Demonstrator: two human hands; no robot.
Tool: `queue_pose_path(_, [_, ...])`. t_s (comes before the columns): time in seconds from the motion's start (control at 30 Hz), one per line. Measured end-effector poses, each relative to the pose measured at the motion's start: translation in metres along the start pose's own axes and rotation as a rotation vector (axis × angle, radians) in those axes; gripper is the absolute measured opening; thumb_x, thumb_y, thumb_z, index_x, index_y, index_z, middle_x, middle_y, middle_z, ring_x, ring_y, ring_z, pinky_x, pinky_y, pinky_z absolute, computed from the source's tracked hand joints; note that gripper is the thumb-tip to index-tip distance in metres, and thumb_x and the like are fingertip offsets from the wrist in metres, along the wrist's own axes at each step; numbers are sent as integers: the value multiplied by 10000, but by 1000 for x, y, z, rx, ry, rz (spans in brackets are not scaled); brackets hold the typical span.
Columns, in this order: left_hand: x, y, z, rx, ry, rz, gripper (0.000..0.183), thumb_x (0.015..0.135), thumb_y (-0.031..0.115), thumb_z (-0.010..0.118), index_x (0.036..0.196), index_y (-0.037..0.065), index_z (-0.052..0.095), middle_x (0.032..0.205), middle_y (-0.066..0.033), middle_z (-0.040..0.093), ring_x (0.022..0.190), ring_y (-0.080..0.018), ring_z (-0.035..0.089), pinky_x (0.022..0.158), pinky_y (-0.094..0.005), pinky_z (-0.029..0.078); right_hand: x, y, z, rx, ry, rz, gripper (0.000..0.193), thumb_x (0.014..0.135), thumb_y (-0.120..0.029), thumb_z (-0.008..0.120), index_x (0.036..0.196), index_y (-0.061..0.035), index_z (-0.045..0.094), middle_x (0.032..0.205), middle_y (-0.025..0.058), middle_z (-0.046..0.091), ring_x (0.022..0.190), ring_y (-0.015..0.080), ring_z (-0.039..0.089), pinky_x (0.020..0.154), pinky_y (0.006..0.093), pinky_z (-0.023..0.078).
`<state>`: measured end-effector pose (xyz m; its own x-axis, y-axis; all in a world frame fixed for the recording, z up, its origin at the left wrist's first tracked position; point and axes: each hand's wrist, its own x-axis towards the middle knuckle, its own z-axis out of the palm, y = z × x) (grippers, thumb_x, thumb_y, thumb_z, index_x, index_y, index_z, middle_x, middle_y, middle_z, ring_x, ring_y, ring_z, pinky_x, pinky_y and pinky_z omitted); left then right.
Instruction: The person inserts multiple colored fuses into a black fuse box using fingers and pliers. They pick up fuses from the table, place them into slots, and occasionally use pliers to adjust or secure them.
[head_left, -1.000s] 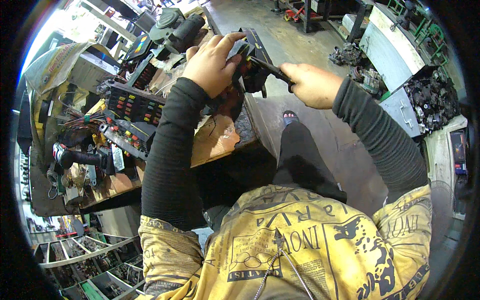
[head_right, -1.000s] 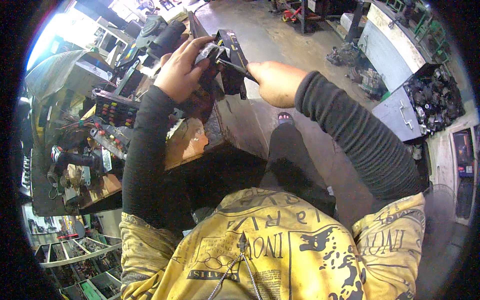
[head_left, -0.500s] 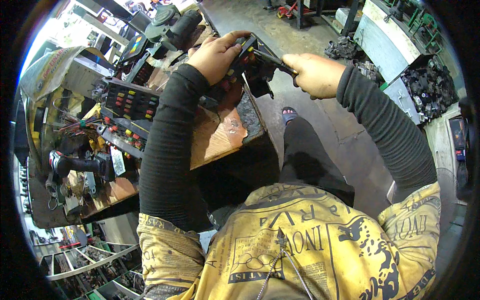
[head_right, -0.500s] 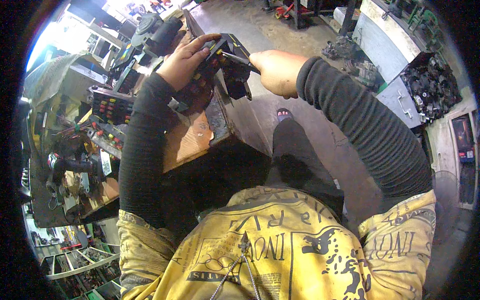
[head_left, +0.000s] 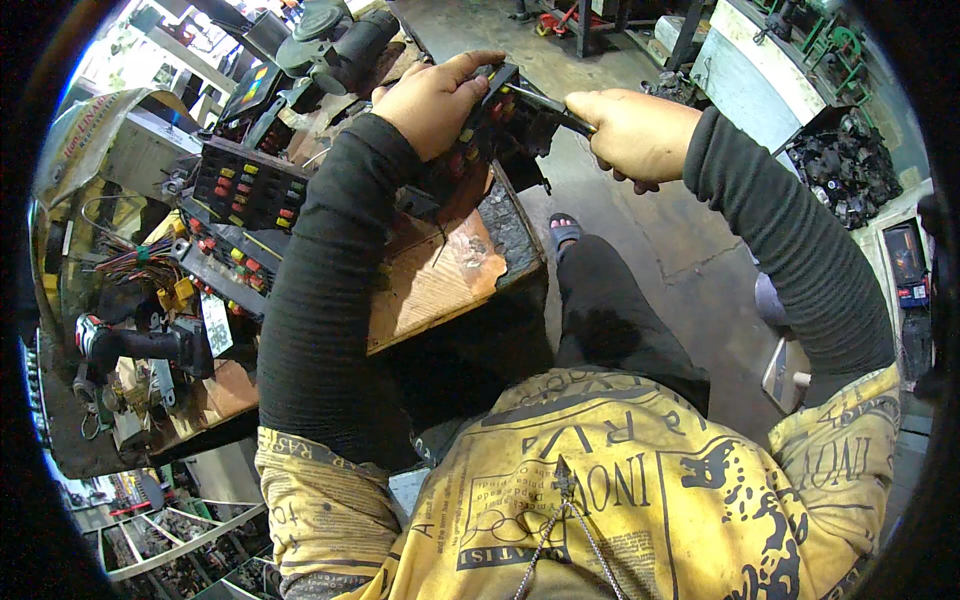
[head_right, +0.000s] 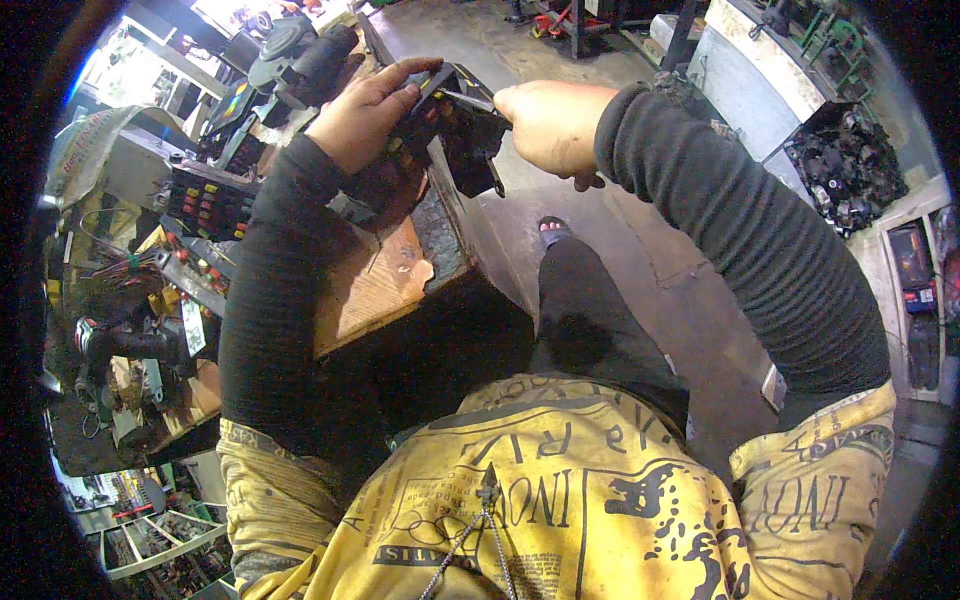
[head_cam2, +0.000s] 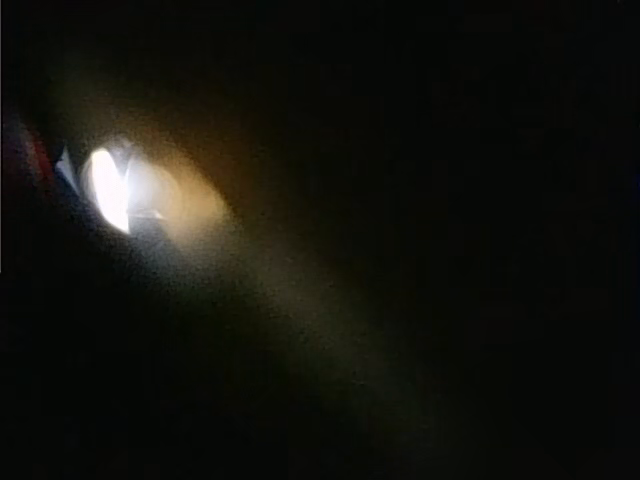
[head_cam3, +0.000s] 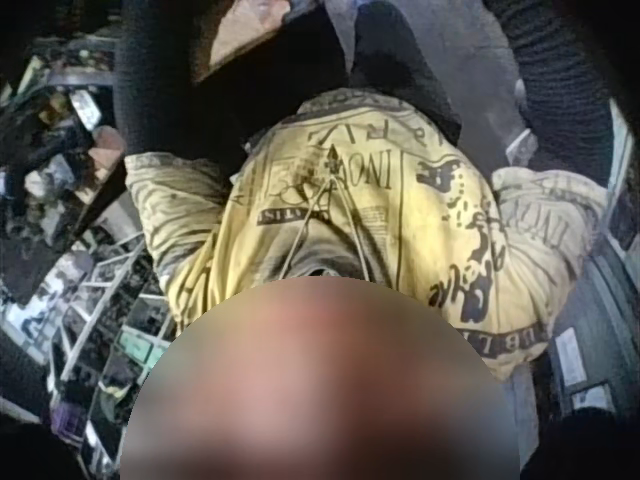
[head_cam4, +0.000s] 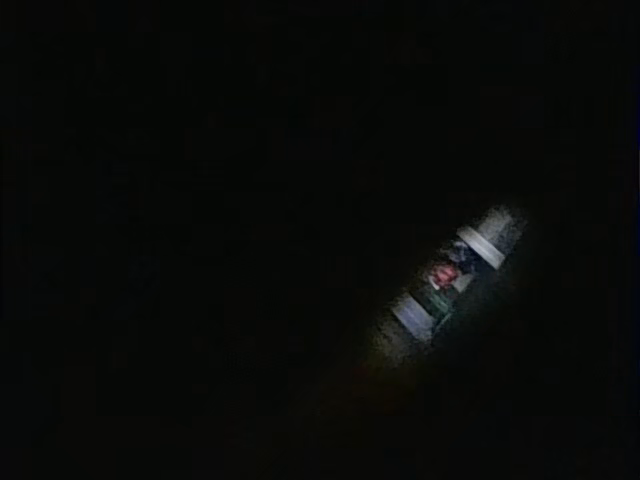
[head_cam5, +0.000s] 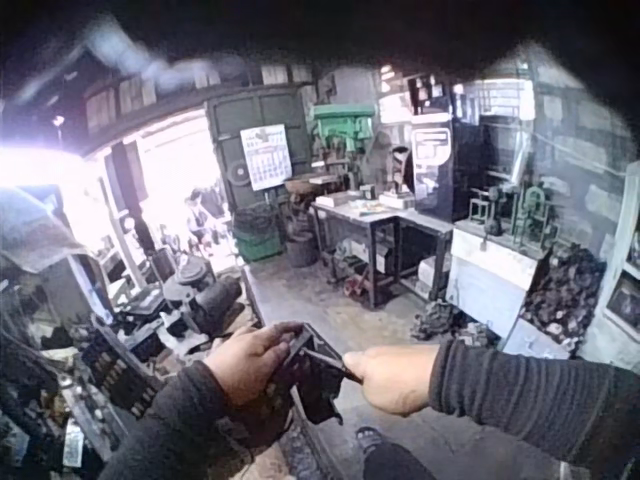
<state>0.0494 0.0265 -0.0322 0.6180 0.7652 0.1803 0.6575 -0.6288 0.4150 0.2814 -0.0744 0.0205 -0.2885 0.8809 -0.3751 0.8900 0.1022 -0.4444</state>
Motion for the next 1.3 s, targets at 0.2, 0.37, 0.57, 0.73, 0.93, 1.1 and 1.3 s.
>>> queue_pose_path(0.2, [1, -1, 0, -63, 15, 53, 385, 1028, 385, 475, 1387, 277, 567, 1078, -193, 719, 1042, -378, 684, 914, -474, 515, 2, 8, 0, -67, 84, -169, 163, 895, -64, 462, 1002, 39, 527, 773, 143, 619, 645, 249, 670, 549, 415, 543])
queue_pose_path(0.37, [-3, 5, -1, -14, 67, 108, 393, 1034, 395, 467, 1397, 282, 566, 1075, -176, 723, 1045, -375, 681, 906, -464, 525, 1, 12, 3, 251, -23, -74, 209, 918, -153, 491, 1073, -19, 537, 765, 106, 613, 618, 198, 650, 485, 379, 532])
queue_pose_path(0.57, [-2, 9, -3, 94, -43, 87, 407, 1060, 279, 440, 1455, 218, 518, 1123, -150, 702, 1024, -269, 675, 917, -382, 518, -1, 12, 8, 488, -49, 16, 242, 948, -210, 496, 1116, -40, 534, 701, 65, 569, 547, 177, 613, 428, 357, 512])
queue_pose_path(0.73, [-1, 8, -1, 109, 25, 142, 403, 1042, 360, 444, 1428, 298, 542, 1080, -163, 723, 1010, -348, 695, 880, -445, 549, -3, 12, 12, 355, -18, -2, 103, 1031, -172, 471, 987, -79, 473, 679, 20, 534, 501, 106, 530, 442, 281, 458])
queue_pose_path(0.93, [0, 16, -2, -75, -56, 75, 390, 1047, 341, 446, 1419, 286, 546, 1041, -195, 722, 962, -364, 706, 868, -418, 554, -8, 23, 25, 164, 122, -134, 120, 1025, -177, 498, 990, -69, 461, 682, 40, 533, 529, 133, 533, 480, 304, 457])
queue_pose_path(1.1, [-1, 18, -3, -129, -138, -28, 381, 1083, 223, 429, 1449, 195, 530, 1072, -65, 693, 966, -132, 626, 908, -282, 496, -11, 35, 32, 190, 191, -250, 134, 1002, -149, 532, 992, -38, 458, 655, 76, 530, 553, 192, 563, 522, 357, 481])
queue_pose_path(1.3, [1, 9, -4, -250, -164, -78, 403, 1084, 222, 436, 1475, 143, 489, 1165, -80, 658, 1027, -134, 604, 950, -281, 486, -96, 89, 62, 105, 31, 139, 184, 980, -133, 560, 1084, -13, 467, 763, 165, 559, 695, 308, 611, 621, 430, 493])
